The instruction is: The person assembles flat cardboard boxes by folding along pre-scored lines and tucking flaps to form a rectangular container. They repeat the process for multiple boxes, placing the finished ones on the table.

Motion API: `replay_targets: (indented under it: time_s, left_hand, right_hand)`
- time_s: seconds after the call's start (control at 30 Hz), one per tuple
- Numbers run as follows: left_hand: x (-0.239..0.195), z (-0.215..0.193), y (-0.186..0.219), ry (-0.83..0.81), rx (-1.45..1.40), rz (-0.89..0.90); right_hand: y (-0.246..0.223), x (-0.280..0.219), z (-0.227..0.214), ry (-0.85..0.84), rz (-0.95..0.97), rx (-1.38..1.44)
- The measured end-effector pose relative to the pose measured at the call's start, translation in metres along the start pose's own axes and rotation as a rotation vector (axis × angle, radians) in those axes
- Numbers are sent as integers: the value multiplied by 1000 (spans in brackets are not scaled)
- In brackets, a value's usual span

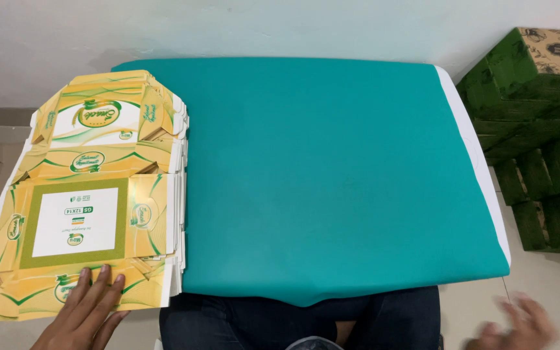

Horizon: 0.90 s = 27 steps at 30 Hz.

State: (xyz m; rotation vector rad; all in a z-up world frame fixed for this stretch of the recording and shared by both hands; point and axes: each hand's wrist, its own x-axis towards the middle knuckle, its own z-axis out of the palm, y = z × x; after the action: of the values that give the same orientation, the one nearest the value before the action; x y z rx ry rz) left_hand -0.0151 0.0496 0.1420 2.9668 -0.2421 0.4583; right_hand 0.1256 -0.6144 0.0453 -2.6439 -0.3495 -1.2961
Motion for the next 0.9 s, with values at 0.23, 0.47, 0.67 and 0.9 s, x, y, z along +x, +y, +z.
replay_targets:
  time_s: [0.23,0.47,0.67,0.9]
  left_hand:
    - [26,-39,48,160,83,-268]
    - [91,-59,81,498,180,-74]
    - [165,-56,132,895,6,38]
    - [196,5,218,590,-152,259]
  right_hand:
    - [-206,129,10,-462,-268,578]
    - [-233,141,27,-583,-211,642]
    - [-247,169,19,-669,-61,940]
    - [-211,181,29,-271,-181,856]
